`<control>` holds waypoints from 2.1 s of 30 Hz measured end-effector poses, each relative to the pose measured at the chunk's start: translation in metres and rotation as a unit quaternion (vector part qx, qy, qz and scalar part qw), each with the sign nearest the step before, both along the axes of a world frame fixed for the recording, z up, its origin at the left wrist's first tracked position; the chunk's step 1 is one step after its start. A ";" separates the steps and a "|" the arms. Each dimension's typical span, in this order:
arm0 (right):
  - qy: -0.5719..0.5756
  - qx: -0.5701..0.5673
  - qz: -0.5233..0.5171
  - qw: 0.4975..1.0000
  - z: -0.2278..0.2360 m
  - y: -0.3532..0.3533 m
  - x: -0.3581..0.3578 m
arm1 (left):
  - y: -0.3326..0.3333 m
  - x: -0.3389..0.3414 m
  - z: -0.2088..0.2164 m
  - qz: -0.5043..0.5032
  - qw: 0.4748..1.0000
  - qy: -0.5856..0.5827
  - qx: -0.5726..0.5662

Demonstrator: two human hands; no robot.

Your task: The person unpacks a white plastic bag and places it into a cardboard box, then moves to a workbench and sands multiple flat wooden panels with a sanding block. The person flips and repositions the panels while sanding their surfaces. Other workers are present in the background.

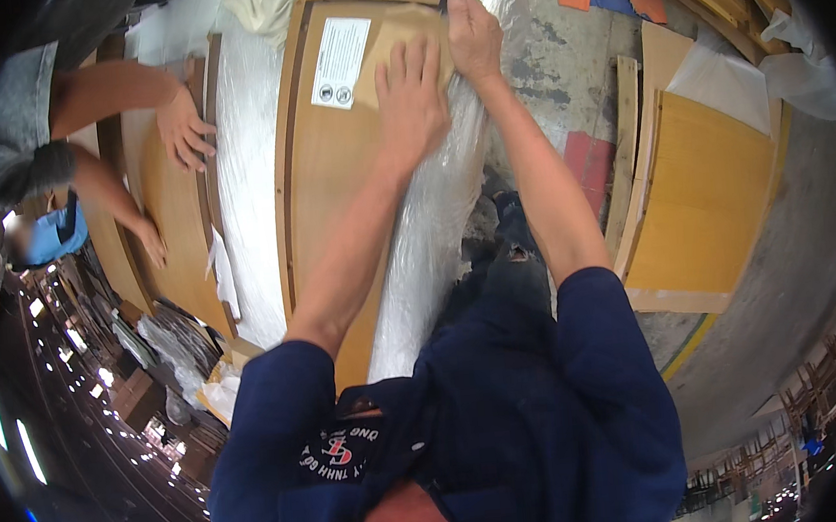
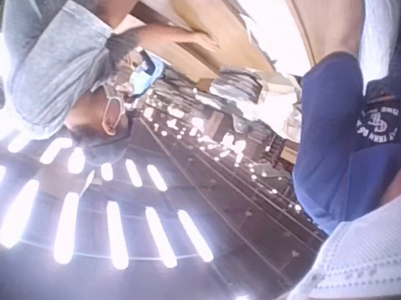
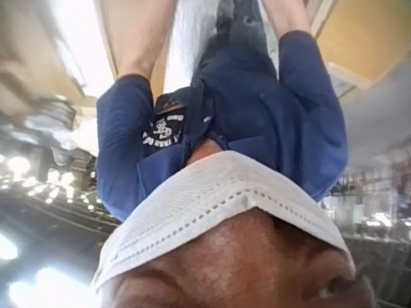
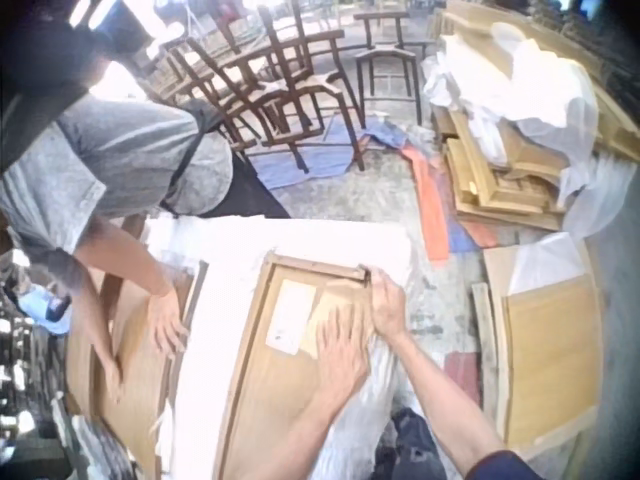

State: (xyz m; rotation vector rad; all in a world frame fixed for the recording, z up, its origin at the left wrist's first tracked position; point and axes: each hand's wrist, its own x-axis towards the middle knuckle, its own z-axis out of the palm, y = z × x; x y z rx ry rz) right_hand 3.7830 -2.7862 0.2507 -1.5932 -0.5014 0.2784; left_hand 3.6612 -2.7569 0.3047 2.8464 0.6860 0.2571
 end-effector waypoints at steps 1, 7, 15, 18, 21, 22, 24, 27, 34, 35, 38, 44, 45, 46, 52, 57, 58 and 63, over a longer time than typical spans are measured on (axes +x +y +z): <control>0.005 0.017 0.004 1.000 -0.002 0.001 0.000 | -0.002 -0.002 -0.005 -0.004 0.999 0.048 -0.008; 0.042 0.035 0.008 0.998 0.001 -0.001 0.002 | -0.003 0.001 -0.019 -0.011 0.999 -0.042 -0.031; 0.063 0.078 -0.002 0.995 0.012 0.000 0.002 | 0.006 0.002 -0.014 0.011 1.000 -0.005 0.020; 0.049 0.085 0.001 0.995 0.012 0.000 0.004 | 0.001 0.002 -0.026 -0.016 1.000 0.007 0.014; 0.076 0.088 0.006 0.993 0.008 0.000 0.004 | 0.010 0.002 -0.032 0.022 0.999 -0.004 0.037; 0.088 0.093 0.012 0.992 0.006 -0.001 0.003 | 0.018 0.002 -0.032 0.032 0.996 -0.042 0.070; 0.059 0.078 0.003 0.995 0.002 -0.001 0.002 | 0.039 0.004 -0.029 0.071 0.996 0.023 0.039; 0.037 0.074 0.002 0.997 -0.002 -0.001 0.001 | 0.068 -0.004 -0.023 0.126 0.987 0.075 0.063; 0.068 0.059 0.018 0.996 0.008 -0.007 0.005 | 0.017 0.008 -0.027 -0.007 1.000 0.027 0.012; 0.065 0.065 0.031 0.995 0.009 -0.010 0.006 | 0.017 0.010 -0.022 -0.063 0.996 0.059 -0.006; 0.080 0.051 0.053 0.994 0.009 -0.010 0.009 | 0.043 0.006 -0.011 0.082 0.996 0.019 -0.017; 0.115 0.106 0.037 0.987 0.012 -0.006 0.009 | 0.029 0.001 -0.025 -0.053 0.991 0.090 0.086; 0.092 0.089 0.041 0.991 0.013 -0.008 0.010 | 0.023 0.001 -0.034 -0.085 0.992 0.055 0.078; 0.083 0.090 0.052 0.991 0.013 -0.010 0.013 | 0.019 0.001 -0.042 -0.136 0.988 -0.005 0.068; 0.041 0.051 0.041 0.997 0.013 -0.008 0.010 | 0.023 -0.012 -0.041 -0.092 0.993 -0.011 -0.067; 0.018 0.054 0.033 0.998 0.007 -0.005 0.008 | 0.046 -0.014 -0.026 -0.003 0.999 -0.029 -0.026; 0.027 0.042 0.046 0.998 0.006 -0.008 0.008 | 0.049 -0.011 -0.026 0.085 0.993 -0.082 -0.023; 0.070 0.038 0.069 0.994 0.012 -0.009 0.009 | 0.036 -0.001 -0.024 -0.065 0.996 0.056 -0.016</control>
